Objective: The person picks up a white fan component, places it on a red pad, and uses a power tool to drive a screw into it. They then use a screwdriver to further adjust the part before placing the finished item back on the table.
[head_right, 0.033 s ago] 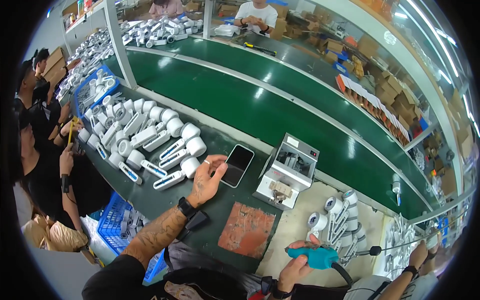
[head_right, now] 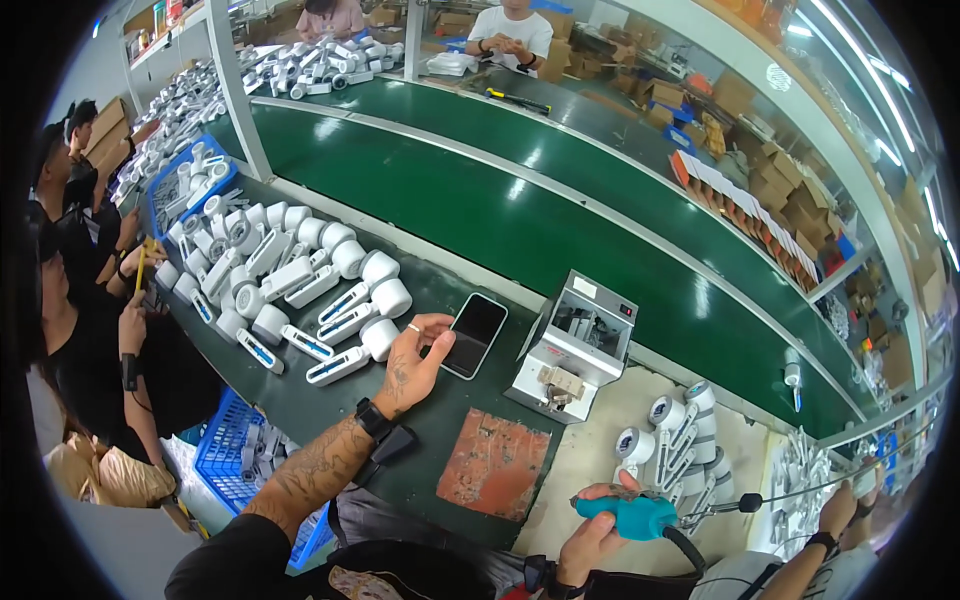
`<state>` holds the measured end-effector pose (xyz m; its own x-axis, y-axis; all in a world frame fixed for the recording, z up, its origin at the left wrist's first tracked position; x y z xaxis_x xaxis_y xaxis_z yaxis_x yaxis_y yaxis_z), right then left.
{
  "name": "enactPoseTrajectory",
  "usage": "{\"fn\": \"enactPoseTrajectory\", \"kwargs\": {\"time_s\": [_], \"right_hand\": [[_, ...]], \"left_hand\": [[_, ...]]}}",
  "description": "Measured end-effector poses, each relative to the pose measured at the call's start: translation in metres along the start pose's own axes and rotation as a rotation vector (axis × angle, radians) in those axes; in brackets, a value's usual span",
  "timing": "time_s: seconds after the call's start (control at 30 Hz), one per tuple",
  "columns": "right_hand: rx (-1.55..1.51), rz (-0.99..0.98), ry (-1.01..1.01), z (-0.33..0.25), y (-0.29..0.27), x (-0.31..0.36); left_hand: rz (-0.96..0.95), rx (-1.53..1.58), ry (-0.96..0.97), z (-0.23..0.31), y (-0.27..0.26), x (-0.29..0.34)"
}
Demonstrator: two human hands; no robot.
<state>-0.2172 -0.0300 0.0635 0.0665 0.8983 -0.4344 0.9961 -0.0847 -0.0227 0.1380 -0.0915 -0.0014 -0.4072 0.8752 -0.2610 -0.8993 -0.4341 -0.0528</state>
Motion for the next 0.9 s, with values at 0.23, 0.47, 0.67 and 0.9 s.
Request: {"fn": "enactPoseTrajectory", "kwargs": {"time_s": [0.23,0.47,0.67,0.9], "right_hand": [[-0.002,-0.017,0.009,0.003,0.006,-0.003],[-0.006,0.016,0.032,0.0,0.005,-0.002],[0.018,0.005,-0.005,-0.006,0.007,0.006],[0.015,0.01,0.043,-0.015,0.013,0.006]], "left_hand": [[-0.052,-0.112,0.032,0.006,0.004,-0.006],[-0.046,-0.058,0.051,-0.001,0.005,-0.003],[-0.069,0.013,0.042,-0.009,0.002,0.006],[-0.084,-0.024,0.017,-0.002,0.0,0.0]]}}
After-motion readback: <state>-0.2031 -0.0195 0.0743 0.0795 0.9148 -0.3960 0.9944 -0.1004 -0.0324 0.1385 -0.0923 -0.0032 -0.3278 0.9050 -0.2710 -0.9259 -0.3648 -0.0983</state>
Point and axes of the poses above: each hand's wrist, its own x-axis away from the middle knuckle, its own y-axis out of the palm, z = x × y, the point moved 7 cm from there along -x, towards the middle knuckle, and after that the axes turned 6 degrees about -z, right-handed, at the moved point
